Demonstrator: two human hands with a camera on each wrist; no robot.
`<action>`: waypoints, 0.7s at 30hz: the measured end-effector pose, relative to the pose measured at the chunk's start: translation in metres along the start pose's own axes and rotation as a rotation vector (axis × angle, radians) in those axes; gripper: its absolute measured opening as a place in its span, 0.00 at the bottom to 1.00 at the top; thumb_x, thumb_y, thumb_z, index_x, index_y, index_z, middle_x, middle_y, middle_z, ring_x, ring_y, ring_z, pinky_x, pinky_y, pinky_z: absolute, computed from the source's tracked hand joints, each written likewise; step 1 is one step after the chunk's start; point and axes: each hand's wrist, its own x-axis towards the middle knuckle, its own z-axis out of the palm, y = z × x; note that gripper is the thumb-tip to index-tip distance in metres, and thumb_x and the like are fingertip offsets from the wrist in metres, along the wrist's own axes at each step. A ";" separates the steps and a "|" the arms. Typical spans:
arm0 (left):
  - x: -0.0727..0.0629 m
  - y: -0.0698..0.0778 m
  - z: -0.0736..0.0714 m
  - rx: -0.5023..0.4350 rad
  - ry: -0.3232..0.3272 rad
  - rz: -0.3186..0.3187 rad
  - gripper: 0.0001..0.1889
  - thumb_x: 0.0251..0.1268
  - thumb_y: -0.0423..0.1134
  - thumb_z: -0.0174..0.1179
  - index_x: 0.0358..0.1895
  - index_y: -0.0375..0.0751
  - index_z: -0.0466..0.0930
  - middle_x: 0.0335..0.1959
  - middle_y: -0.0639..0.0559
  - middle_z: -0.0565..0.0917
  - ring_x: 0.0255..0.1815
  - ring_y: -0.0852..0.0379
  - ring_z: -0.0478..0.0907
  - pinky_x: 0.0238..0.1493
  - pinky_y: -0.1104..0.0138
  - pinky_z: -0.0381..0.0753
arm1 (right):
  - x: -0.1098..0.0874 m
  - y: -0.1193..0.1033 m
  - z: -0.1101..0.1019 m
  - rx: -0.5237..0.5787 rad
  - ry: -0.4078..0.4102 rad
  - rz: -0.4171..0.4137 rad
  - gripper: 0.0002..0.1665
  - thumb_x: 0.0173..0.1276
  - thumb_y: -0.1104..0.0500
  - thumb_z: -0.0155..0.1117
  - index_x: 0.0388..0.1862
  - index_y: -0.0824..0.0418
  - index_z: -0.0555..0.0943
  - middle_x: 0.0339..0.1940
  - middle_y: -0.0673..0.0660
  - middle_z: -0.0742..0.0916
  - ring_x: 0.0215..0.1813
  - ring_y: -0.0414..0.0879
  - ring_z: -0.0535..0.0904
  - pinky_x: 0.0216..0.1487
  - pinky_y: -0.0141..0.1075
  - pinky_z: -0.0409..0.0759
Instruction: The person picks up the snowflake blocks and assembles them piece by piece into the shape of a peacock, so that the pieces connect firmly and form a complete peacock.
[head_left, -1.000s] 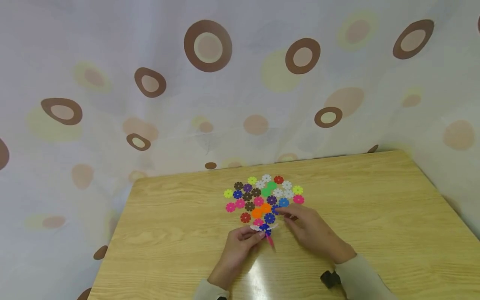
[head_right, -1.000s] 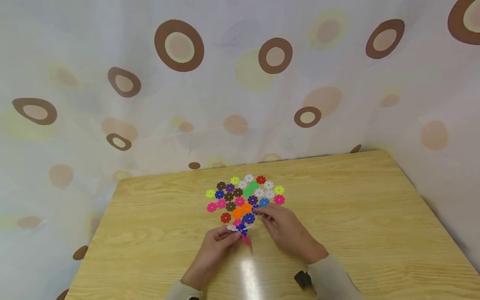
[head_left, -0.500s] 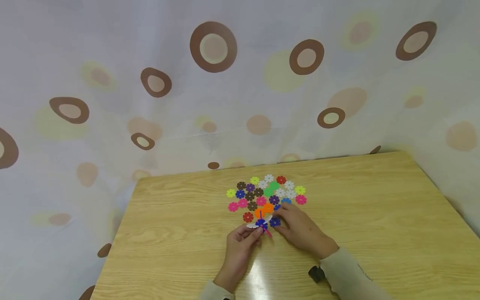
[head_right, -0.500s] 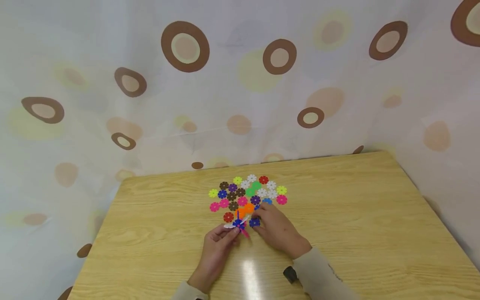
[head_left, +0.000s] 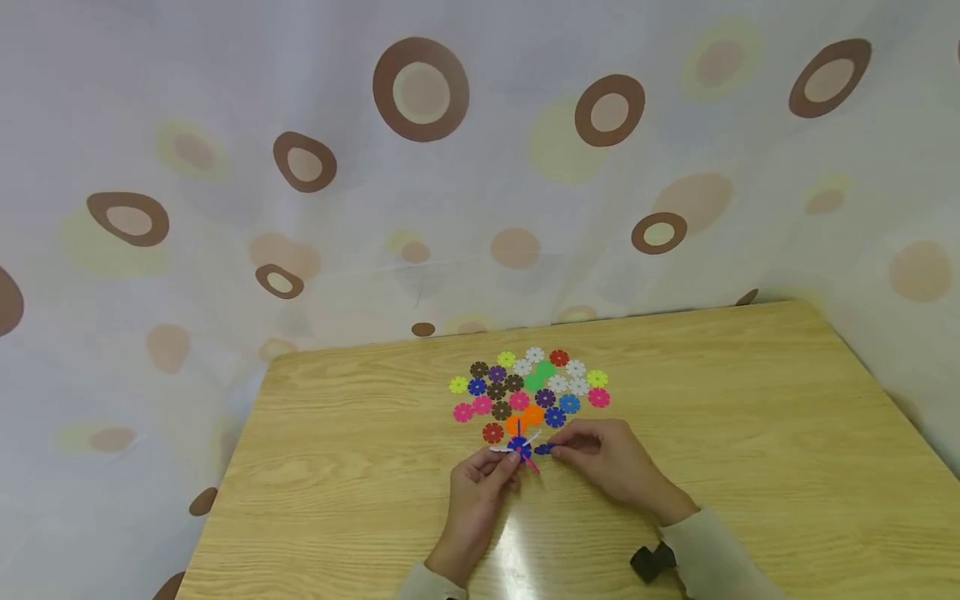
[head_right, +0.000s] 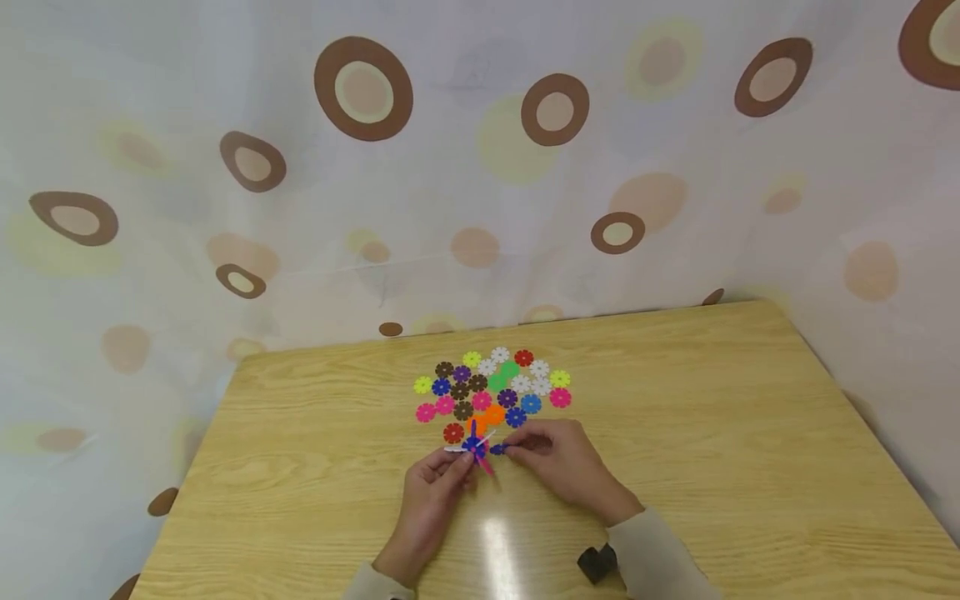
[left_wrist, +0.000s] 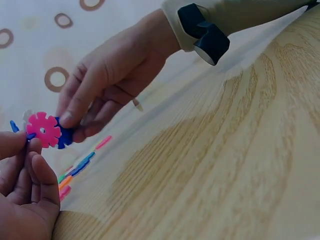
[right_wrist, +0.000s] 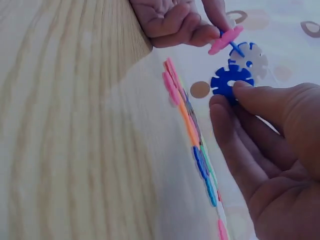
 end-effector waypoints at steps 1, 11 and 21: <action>0.000 0.001 0.000 0.001 0.001 0.000 0.04 0.74 0.29 0.68 0.38 0.39 0.87 0.31 0.58 0.91 0.33 0.64 0.84 0.40 0.73 0.88 | 0.000 -0.001 0.001 0.026 0.012 -0.001 0.05 0.71 0.63 0.78 0.45 0.58 0.93 0.44 0.56 0.95 0.46 0.44 0.94 0.50 0.30 0.91; 0.000 0.001 0.003 -0.011 0.011 0.022 0.05 0.77 0.30 0.66 0.39 0.31 0.85 0.29 0.55 0.91 0.30 0.65 0.82 0.35 0.74 0.85 | -0.001 -0.009 0.013 0.141 0.020 -0.064 0.05 0.72 0.68 0.75 0.44 0.64 0.91 0.46 0.61 0.94 0.49 0.50 0.95 0.51 0.32 0.91; -0.003 -0.001 0.001 0.083 0.000 0.076 0.14 0.76 0.30 0.67 0.45 0.14 0.82 0.29 0.56 0.91 0.30 0.66 0.83 0.37 0.75 0.85 | -0.003 -0.006 0.016 -0.002 0.065 -0.256 0.09 0.68 0.74 0.75 0.43 0.63 0.92 0.43 0.57 0.96 0.47 0.46 0.95 0.49 0.32 0.92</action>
